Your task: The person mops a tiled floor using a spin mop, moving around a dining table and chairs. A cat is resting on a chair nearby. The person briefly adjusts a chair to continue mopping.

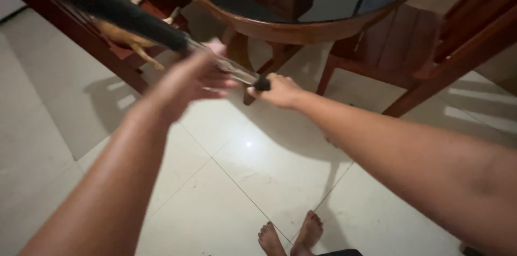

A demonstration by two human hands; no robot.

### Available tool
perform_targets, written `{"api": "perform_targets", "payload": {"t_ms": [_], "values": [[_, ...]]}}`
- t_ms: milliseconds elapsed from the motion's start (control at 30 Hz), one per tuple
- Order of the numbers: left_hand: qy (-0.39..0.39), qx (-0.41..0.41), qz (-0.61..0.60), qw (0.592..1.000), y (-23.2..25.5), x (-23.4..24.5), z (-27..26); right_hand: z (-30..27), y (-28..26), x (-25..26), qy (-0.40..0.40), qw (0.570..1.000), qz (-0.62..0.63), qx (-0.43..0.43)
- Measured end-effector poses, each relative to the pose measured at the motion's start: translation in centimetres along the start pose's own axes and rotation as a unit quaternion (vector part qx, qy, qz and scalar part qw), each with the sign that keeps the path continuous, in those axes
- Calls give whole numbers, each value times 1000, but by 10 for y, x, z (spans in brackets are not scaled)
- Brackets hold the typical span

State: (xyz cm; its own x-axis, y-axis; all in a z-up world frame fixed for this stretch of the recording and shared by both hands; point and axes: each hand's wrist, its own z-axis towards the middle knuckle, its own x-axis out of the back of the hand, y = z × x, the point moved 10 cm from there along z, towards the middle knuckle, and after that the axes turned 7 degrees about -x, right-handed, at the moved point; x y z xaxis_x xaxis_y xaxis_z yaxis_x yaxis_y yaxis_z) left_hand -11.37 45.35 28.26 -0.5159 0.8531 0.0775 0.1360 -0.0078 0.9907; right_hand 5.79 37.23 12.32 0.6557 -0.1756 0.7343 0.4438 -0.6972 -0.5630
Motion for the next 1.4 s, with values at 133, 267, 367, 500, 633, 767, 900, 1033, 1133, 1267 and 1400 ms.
{"api": "perform_targets", "payload": {"t_ms": [133, 267, 367, 500, 633, 767, 900, 1033, 1133, 1267, 1400], "values": [[117, 43, 89, 988, 23, 38, -3, -7, -36, -15, -28, 998, 46, 43], [97, 32, 53, 993, 20, 27, 16, -10, -29, -6, -31, 998, 38, 31], [41, 6, 72, 997, 25, 7, 42, -12, -23, 15, -30, 992, 98, 70], [-35, -7, 35, 999, 34, -37, 79, -8, 19, 53, 15, 997, 76, 13], [-91, -21, 41, 995, 46, -97, 107, -8, 77, 85, 54, 993, 100, -35], [-136, -34, 68, 988, 46, -157, 123, -8, 141, 111, 109, 989, 82, -62], [-153, -18, 64, 986, 24, -221, 140, -18, 206, 128, 119, 987, 96, -55], [-190, 22, -5, 982, -28, -296, 148, -54, 296, 134, 149, 975, 96, -137], [-234, 49, -8, 971, -80, -358, 132, -81, 361, 127, 146, 967, 76, -193], [-329, 53, -24, 943, -128, -415, 82, -115, 456, 106, 119, 941, 28, -317], [-371, 1, -64, 927, -136, -403, 42, -133, 475, 74, 154, 932, 54, -323]]}}
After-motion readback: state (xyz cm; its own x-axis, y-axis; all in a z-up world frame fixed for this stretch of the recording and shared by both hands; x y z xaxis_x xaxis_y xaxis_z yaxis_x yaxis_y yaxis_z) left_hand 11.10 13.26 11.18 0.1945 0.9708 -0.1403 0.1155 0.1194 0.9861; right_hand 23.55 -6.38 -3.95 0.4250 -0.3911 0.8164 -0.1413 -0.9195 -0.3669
